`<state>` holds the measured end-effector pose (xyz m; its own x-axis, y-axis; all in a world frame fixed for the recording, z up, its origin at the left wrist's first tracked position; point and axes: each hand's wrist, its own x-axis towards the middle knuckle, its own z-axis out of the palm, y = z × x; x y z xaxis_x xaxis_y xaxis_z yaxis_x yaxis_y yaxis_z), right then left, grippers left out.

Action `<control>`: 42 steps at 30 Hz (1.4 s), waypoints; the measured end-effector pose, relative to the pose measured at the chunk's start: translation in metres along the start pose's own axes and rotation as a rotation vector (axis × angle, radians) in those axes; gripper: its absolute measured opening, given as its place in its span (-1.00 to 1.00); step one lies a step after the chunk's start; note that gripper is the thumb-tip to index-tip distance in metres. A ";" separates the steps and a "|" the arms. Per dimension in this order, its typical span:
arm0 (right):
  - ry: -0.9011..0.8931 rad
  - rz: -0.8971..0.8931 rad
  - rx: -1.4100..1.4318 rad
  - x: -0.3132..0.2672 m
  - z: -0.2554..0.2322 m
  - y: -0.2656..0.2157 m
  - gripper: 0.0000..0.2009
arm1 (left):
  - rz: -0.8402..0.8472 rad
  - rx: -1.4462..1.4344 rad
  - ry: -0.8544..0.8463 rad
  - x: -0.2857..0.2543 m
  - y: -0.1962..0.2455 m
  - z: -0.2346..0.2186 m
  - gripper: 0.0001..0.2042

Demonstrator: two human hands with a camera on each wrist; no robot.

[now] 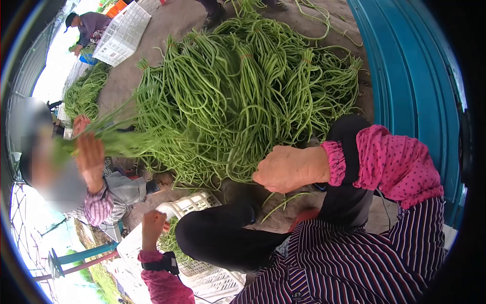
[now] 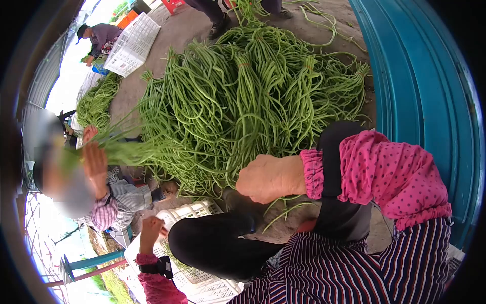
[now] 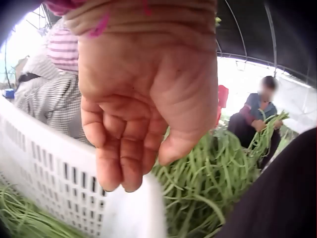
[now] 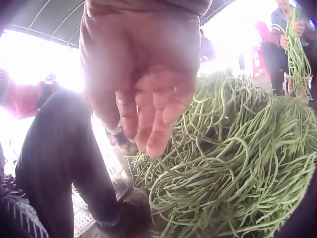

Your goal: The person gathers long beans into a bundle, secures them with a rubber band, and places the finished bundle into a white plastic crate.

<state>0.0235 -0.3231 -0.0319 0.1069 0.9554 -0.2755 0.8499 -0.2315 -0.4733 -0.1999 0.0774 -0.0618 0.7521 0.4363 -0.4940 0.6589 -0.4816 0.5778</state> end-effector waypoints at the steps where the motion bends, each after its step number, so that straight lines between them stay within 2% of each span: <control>1: 0.016 -0.010 -0.007 -0.001 0.000 -0.002 -0.80 | 0.042 -0.077 -0.048 0.004 0.033 0.004 -0.81; 3: 0.006 -0.019 -0.007 -0.002 -0.004 -0.008 -0.82 | 0.189 -0.154 -0.132 0.020 0.083 0.017 -0.86; 5: -0.013 -0.036 -0.013 -0.001 -0.003 -0.012 -0.82 | 0.271 -0.100 -0.213 0.036 0.134 0.033 -0.86; 7: -0.004 -0.070 -0.006 -0.005 -0.003 -0.014 -0.83 | 0.292 -0.143 -0.287 0.061 0.169 0.051 -0.83; 9: 0.018 -0.084 0.042 -0.007 -0.003 -0.013 -0.83 | 0.372 -0.068 -0.340 0.085 0.206 0.071 -0.81; 14: 0.201 -0.180 0.005 -0.020 -0.003 -0.014 -0.84 | 0.508 0.185 -0.313 0.147 0.239 0.112 -0.76; 16: 0.150 -0.158 -0.003 -0.013 0.005 -0.015 -0.81 | 0.459 0.165 -0.345 0.157 0.259 0.121 -0.75; 18: 0.111 -0.207 0.048 -0.018 -0.007 -0.015 -0.81 | 0.511 0.205 -0.292 0.175 0.267 0.130 -0.74; 19: 0.227 -0.239 0.052 -0.019 0.002 -0.012 -0.82 | 0.537 0.227 -0.267 0.183 0.271 0.134 -0.74; 22: 0.242 -0.267 0.056 -0.024 -0.003 -0.010 -0.89 | 0.530 0.222 -0.280 0.199 0.282 0.145 -0.74; 23: 0.253 -0.264 0.035 -0.027 -0.004 -0.009 -0.86 | 0.530 0.236 -0.275 0.203 0.286 0.148 -0.74; 26: 0.389 -0.249 0.008 -0.026 0.001 -0.007 -0.89 | 0.594 0.327 -0.281 0.212 0.297 0.154 -0.75; 29: 0.383 -0.300 0.018 -0.022 -0.009 -0.004 -0.86 | 0.603 0.334 -0.301 0.222 0.302 0.159 -0.74; 31: 0.374 -0.267 0.017 -0.023 -0.011 -0.006 -0.90 | 0.590 0.367 -0.308 0.226 0.308 0.163 -0.73; 35: 0.334 -0.239 0.032 -0.021 -0.009 -0.011 -0.92 | 0.506 0.210 -0.396 0.239 0.313 0.179 -0.72; 39: 0.338 -0.259 0.093 -0.020 -0.007 -0.010 -0.90 | 0.582 0.156 -0.256 0.252 0.316 0.209 -0.72; 42: 0.311 -0.263 0.082 -0.020 -0.010 -0.008 -0.89 | 0.533 0.114 -0.224 0.258 0.324 0.225 -0.73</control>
<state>0.0195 -0.3385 -0.0145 0.0536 0.9909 0.1237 0.8263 0.0255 -0.5626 0.2103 -0.1371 -0.1483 0.9565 -0.0540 -0.2867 0.1767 -0.6747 0.7166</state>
